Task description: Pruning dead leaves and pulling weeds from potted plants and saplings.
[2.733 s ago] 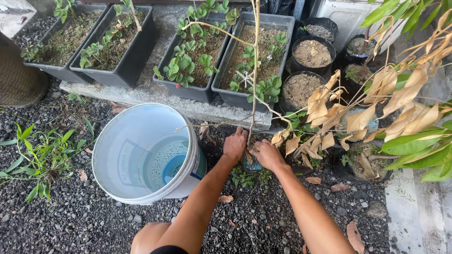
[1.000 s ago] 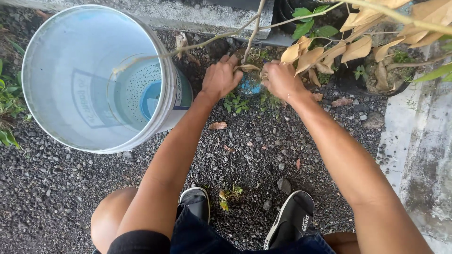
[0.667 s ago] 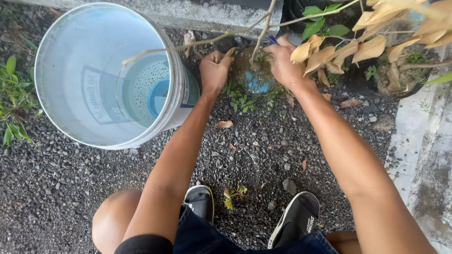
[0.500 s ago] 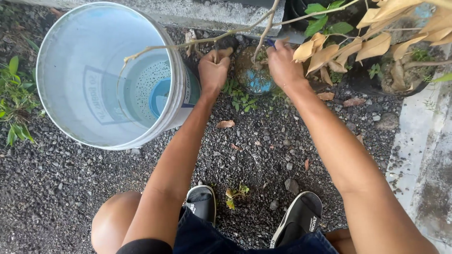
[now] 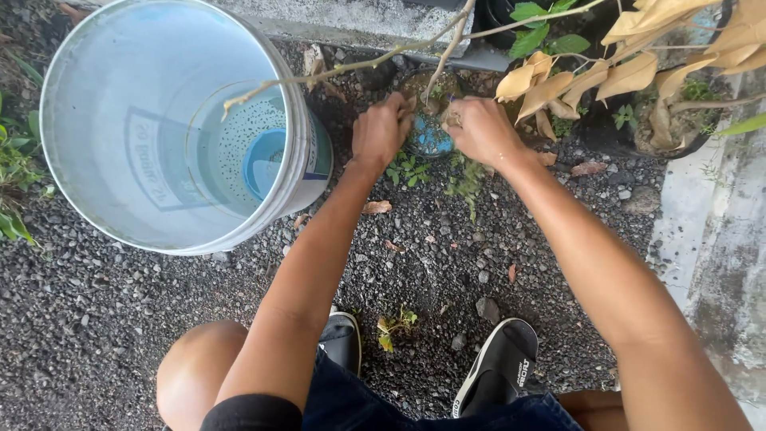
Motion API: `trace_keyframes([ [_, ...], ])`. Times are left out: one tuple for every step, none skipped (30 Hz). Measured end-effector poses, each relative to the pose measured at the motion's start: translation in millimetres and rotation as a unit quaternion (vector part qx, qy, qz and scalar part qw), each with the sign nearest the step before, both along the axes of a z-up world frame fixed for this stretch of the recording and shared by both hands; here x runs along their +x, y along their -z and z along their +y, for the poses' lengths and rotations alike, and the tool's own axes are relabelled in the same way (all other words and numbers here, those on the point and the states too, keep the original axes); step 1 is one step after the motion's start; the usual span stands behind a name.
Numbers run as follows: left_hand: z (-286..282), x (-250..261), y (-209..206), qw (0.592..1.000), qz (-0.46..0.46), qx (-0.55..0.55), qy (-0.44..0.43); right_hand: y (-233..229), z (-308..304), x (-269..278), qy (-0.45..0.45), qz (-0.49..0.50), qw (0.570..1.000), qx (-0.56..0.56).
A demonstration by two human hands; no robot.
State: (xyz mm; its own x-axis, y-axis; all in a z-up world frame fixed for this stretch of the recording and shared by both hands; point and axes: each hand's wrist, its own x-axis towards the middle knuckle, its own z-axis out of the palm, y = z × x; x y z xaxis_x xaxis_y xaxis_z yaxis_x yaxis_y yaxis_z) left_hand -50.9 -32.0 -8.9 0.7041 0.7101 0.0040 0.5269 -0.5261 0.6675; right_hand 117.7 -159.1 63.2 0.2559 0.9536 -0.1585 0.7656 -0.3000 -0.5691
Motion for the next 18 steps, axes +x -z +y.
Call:
trace_keyframes([
  [-2.3,-0.3,1.1,1.000,0.000,-0.002,-0.001,-1.2,-1.9,-5.0,-0.001,0.000,1.000,-0.002],
  [-3.0,-1.4,1.3,0.997,-0.023,0.067,-0.020,-2.6,-2.3,-10.5,-0.015,-0.036,0.999,0.032],
  [-4.0,-2.2,1.2,0.989,-0.046,0.136,-0.037,-4.3,-3.1,-15.7,-0.029,-0.072,0.995,0.065],
  [-2.8,-2.3,-1.8,0.989,-0.045,0.136,-0.036,13.1,-5.9,-12.6,-0.027,-0.071,0.995,0.066],
  [-1.7,-2.0,-5.1,0.996,-0.004,0.079,-0.037,30.1,-8.8,-9.1,-0.038,-0.110,0.991,0.073],
  [1.5,-1.2,-9.2,0.998,0.036,0.024,-0.037,46.9,-9.6,-5.3,-0.049,-0.149,0.984,0.082],
  [4.0,-2.9,-12.4,0.998,0.036,0.027,-0.036,44.4,-6.6,-1.6,-0.047,-0.148,0.984,0.084],
  [3.6,-6.8,-14.6,0.996,0.012,-0.044,-0.081,42.9,-6.3,0.1,-0.033,-0.079,0.995,0.055],
  [3.2,-10.8,-16.7,0.985,-0.012,-0.115,-0.126,41.5,-6.0,1.5,-0.019,-0.009,0.999,0.026],
  [5.2,-14.2,-11.4,0.986,-0.011,-0.113,-0.125,25.1,-4.8,-0.4,-0.018,-0.008,0.999,0.028],
  [7.4,-17.5,-6.1,0.980,-0.044,-0.068,-0.179,8.7,-3.5,-2.2,-0.016,0.062,0.997,-0.044],
  [7.5,-19.8,-0.2,0.969,-0.076,-0.025,-0.232,-7.8,-4.1,-3.0,-0.014,0.131,0.984,-0.118],
  [5.2,-21.2,3.0,0.970,-0.076,-0.026,-0.231,-7.1,-9.4,1.6,-0.013,0.132,0.984,-0.119],
  [4.7,-24.2,5.6,0.970,-0.049,-0.081,-0.224,-6.3,-12.7,5.1,-0.081,0.184,0.959,-0.202],
  [4.2,-27.1,8.5,0.966,-0.022,-0.136,-0.217,-5.2,-16.0,8.8,-0.149,0.234,0.919,-0.282],
  [-1.9,-27.5,12.2,0.967,-0.021,-0.138,-0.214,-2.4,-23.1,8.5,-0.146,0.235,0.919,-0.282],
  [-8.2,-27.3,16.1,0.965,-0.043,-0.129,-0.223,0.7,-30.4,8.8,-0.180,0.220,0.900,-0.331],
  [-15.2,-25.8,20.4,0.963,-0.064,-0.122,-0.231,3.6,-38.9,9.8,-0.211,0.204,0.878,-0.378],
])
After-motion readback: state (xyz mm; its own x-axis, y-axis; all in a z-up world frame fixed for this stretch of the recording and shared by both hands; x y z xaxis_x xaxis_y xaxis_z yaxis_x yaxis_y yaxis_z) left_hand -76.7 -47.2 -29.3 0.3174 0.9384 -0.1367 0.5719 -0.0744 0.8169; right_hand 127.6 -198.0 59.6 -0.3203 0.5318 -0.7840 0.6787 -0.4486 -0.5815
